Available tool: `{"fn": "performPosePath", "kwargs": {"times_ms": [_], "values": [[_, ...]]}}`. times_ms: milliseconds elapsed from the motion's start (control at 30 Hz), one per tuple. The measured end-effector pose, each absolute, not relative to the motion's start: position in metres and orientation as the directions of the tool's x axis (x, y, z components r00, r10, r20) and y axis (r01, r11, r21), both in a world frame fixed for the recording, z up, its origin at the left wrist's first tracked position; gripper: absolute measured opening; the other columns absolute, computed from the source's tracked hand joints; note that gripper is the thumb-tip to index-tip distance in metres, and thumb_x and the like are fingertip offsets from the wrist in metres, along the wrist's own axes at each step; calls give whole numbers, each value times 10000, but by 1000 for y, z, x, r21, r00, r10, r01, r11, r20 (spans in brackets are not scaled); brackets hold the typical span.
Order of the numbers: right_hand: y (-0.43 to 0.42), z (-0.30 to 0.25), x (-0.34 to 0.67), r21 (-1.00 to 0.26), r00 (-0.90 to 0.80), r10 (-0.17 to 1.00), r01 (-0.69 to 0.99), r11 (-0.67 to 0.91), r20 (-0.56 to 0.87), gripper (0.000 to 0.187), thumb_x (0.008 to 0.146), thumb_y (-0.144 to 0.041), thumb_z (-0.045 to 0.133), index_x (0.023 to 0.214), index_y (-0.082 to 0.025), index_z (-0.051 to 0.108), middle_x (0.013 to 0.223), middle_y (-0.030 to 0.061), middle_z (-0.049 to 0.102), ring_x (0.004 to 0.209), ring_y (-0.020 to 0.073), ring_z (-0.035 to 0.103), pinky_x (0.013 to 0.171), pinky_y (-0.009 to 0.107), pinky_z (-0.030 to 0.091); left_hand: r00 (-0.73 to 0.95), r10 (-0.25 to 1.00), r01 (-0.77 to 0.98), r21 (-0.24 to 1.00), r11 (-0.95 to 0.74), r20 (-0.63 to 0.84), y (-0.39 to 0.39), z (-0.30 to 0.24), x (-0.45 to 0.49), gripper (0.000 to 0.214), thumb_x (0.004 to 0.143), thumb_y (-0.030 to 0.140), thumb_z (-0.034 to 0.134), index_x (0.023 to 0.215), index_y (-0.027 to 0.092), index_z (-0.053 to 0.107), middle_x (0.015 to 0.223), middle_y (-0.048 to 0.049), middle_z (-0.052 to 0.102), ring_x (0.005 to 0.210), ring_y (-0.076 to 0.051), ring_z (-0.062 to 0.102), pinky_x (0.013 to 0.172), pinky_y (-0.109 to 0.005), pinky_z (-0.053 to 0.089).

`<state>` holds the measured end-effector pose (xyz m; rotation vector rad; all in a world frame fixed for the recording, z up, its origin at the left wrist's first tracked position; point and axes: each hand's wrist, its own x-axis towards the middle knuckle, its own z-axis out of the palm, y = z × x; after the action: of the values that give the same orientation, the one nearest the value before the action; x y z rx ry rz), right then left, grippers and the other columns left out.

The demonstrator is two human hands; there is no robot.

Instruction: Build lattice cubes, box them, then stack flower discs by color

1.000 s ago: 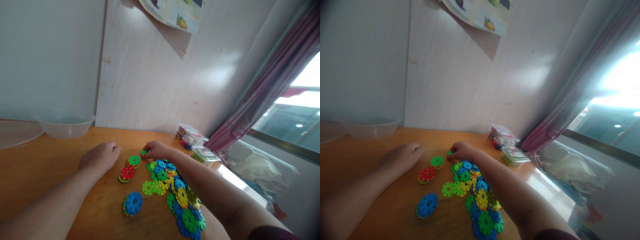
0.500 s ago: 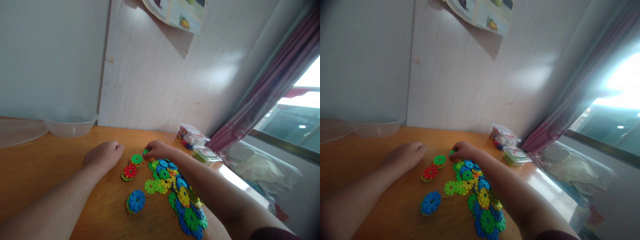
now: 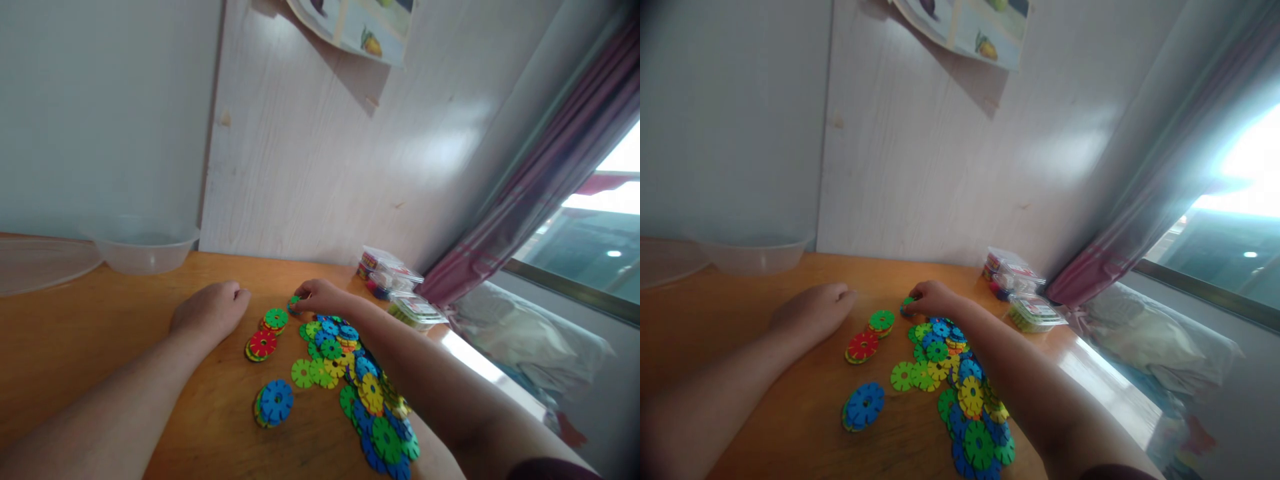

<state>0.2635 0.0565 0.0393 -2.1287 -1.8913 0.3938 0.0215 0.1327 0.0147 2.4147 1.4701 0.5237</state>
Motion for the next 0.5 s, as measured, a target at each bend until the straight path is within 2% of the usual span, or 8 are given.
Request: {"fn": "performPosePath", "kwargs": {"times_ms": [200, 333, 433, 500], "values": [[55, 41, 262, -312, 74, 996, 946, -86, -50, 426, 728, -474, 772, 1040, -184, 753, 941, 48, 736, 821, 179, 670, 644, 227, 484, 420, 891, 798, 397, -453, 172, 134, 12, 21, 444, 892, 479, 295, 804, 237, 657, 918, -115, 716, 817, -287, 644, 572, -317, 353], [51, 46, 263, -325, 84, 996, 941, -91, -34, 493, 737, -462, 770, 1122, -159, 721, 1003, 65, 729, 852, 182, 661, 671, 235, 483, 420, 890, 791, 408, -455, 178, 133, 14, 22, 432, 884, 480, 313, 804, 236, 661, 925, -117, 714, 813, -293, 643, 574, -325, 355], [41, 58, 266, -323, 88, 996, 943, -86, -10, 401, 751, -352, 759, 1096, -152, 719, 957, 50, 725, 811, 160, 647, 652, 227, 468, 421, 890, 787, 416, -455, 178, 133, 15, 22, 430, 881, 476, 320, 808, 233, 668, 928, -123, 713, 813, -298, 642, 570, -329, 353], [29, 69, 270, -317, 55, 996, 945, -75, -71, 302, 755, -270, 732, 1038, -164, 729, 887, 26, 721, 758, 142, 636, 618, 217, 453, 420, 890, 788, 416, -454, 176, 133, 15, 22, 431, 877, 476, 326, 808, 232, 675, 917, -124, 714, 806, -297, 640, 571, -330, 356]]}}
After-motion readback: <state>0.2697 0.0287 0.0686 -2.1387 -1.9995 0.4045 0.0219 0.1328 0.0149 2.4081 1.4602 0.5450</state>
